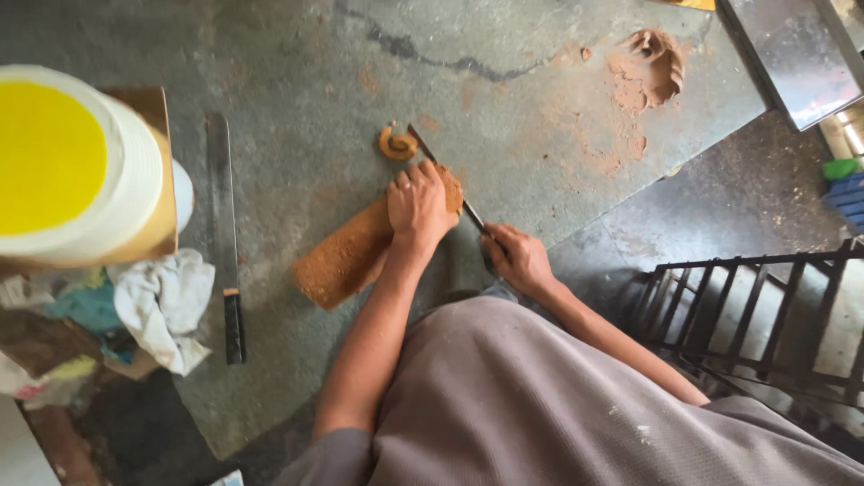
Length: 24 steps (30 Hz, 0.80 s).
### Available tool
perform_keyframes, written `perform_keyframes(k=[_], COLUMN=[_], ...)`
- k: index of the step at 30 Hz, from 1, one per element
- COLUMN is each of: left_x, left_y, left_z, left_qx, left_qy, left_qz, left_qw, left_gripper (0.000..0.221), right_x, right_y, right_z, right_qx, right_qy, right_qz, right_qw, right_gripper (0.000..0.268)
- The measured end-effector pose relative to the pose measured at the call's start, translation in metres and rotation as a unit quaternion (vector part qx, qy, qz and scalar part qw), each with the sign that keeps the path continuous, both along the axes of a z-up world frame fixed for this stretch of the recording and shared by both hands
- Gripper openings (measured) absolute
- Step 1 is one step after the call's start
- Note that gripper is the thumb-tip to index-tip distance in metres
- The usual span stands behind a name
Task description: The person slices a cylindrical cake roll into several pieces using a long knife, holding the roll by hand and making vertical cuts to create individual rounds.
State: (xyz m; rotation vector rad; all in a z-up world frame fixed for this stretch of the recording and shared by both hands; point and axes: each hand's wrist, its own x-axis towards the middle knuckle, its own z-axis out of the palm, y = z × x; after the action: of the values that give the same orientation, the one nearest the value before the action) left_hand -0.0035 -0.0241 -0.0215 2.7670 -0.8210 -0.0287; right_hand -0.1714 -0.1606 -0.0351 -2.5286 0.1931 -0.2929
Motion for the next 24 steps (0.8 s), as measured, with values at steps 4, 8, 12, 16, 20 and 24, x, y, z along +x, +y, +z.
perform_keyframes(k=[4,8,12,16,20,24], left_x=[0.004,0.0,0.005,0.002,0.006,0.004], left_y=[0.003,0.001,0.002,0.002,0.002,0.004], left_z=[0.005,0.004,0.002,0.003,0.014,0.021], left_qx=[0.002,0.004,0.0,-0.002,0.008,0.033], left_qy=[-0.005,0.004,-0.003,0.016,0.03,0.06], left_qz=[-0.002,-0.006,-0.007,-0.013,-0.014,-0.02], left_qw=[1.0,1.0,1.0,1.0,0.999,0.997], left_gripper=[0.078,0.081,0.083,0.083,0.087,0.091], right_x=[-0.008,-0.03,-0.042,-0.05,-0.038,-0.038], right_y=[-0.002,-0.011,-0.014,-0.013,-0.011,-0.011], right_z=[0.005,0.002,-0.005,-0.009,-0.008,-0.006], right_qx=[0.0,0.003,0.008,-0.004,0.015,0.013], right_qy=[0.007,0.03,0.044,-0.008,0.042,0.026], right_qz=[0.011,0.013,0.019,0.035,0.013,0.026], right_qw=[1.0,0.999,0.999,0.999,0.999,0.999], right_gripper=[0.026,0.028,0.03,0.029,0.029,0.029])
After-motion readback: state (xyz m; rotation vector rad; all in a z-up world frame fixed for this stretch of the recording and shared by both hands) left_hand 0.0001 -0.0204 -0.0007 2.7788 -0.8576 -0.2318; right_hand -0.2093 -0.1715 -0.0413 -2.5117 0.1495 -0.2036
